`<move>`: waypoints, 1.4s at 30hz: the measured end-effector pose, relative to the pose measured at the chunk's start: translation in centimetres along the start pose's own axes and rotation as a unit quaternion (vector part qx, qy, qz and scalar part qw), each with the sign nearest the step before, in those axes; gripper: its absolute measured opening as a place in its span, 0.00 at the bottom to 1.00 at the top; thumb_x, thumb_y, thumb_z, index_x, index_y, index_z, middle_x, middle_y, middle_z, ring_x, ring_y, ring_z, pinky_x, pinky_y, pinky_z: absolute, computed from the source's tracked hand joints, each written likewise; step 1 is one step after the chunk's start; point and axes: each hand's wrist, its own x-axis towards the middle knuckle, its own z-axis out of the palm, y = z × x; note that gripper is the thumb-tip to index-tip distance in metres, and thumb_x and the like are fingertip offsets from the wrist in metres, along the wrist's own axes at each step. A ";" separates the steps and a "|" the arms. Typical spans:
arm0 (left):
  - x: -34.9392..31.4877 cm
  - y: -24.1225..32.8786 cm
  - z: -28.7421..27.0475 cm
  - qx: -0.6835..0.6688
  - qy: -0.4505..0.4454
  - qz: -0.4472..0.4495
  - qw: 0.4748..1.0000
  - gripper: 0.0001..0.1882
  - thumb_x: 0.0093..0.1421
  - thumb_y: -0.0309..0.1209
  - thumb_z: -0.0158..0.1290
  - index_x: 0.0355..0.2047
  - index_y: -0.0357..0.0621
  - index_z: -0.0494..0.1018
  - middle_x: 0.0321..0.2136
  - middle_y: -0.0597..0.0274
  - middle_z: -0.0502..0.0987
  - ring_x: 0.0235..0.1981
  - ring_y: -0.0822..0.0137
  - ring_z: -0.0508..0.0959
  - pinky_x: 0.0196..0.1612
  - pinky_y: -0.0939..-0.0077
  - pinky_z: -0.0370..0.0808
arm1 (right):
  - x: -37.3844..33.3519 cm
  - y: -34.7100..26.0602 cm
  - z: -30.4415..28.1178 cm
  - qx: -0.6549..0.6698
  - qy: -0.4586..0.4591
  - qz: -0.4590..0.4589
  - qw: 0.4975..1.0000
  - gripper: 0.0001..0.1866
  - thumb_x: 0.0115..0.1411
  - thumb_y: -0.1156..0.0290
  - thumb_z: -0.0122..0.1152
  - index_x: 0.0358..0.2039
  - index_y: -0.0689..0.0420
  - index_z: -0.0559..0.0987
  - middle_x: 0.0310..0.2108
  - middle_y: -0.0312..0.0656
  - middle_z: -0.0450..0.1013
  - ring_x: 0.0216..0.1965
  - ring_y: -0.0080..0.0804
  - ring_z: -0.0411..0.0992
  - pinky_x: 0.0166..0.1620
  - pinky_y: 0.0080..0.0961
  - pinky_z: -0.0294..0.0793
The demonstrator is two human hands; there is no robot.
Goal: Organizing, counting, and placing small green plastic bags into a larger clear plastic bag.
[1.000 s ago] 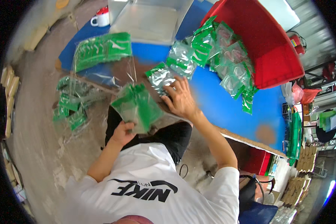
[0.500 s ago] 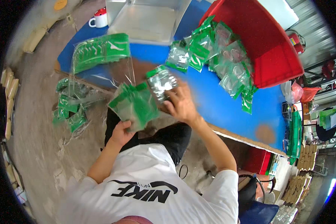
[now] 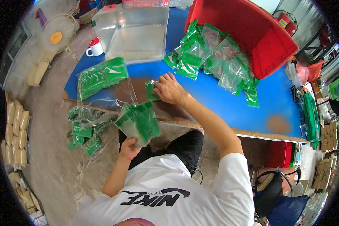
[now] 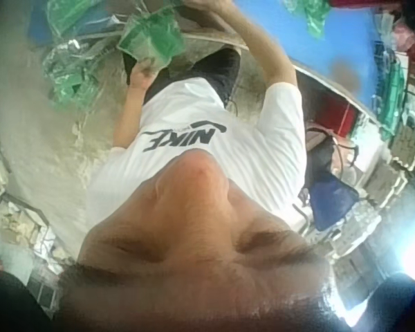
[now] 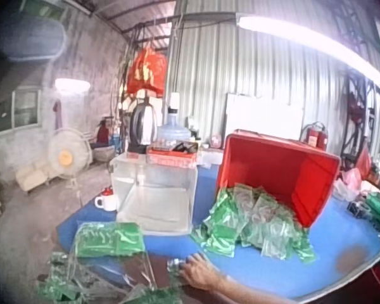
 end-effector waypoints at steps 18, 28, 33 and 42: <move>0.2 -0.4 3.7 0.007 0.050 0.023 0.998 0.31 0.53 0.20 0.59 0.59 0.41 0.66 0.54 0.61 0.73 0.57 0.60 0.73 0.62 0.60 0.69 | -6.9 3.3 -0.4 -0.071 0.019 0.214 0.974 0.36 0.64 0.45 0.55 0.59 0.64 0.69 0.64 0.58 0.61 0.65 0.59 0.58 0.63 0.49 0.62; -0.8 1.1 1.1 -0.114 -0.118 -0.044 0.985 0.33 0.45 0.23 0.64 0.55 0.34 0.71 0.48 0.52 0.79 0.50 0.55 0.79 0.51 0.60 0.79 | -10.7 -8.9 -2.5 0.106 0.032 0.166 0.980 0.31 0.48 0.70 0.72 0.53 0.56 0.71 0.47 0.45 0.68 0.51 0.48 0.68 0.52 0.41 0.72; -0.9 0.8 0.8 -0.151 -0.161 -0.074 0.973 0.35 0.44 0.23 0.66 0.55 0.34 0.71 0.50 0.50 0.78 0.51 0.54 0.78 0.50 0.59 0.80 | -10.2 -9.7 -0.8 0.120 0.120 0.163 0.972 0.25 0.44 0.74 0.73 0.45 0.58 0.75 0.49 0.46 0.70 0.49 0.49 0.70 0.48 0.44 0.74; 0.6 -0.8 3.0 -0.124 0.003 -0.011 0.992 0.38 0.52 0.30 0.63 0.63 0.39 0.63 0.60 0.51 0.69 0.63 0.50 0.67 0.65 0.43 0.63 | -7.9 -11.5 -4.3 0.443 0.003 0.439 0.781 0.21 0.72 0.58 0.50 0.37 0.66 0.78 0.26 0.30 0.68 0.30 0.17 0.65 0.32 0.25 0.68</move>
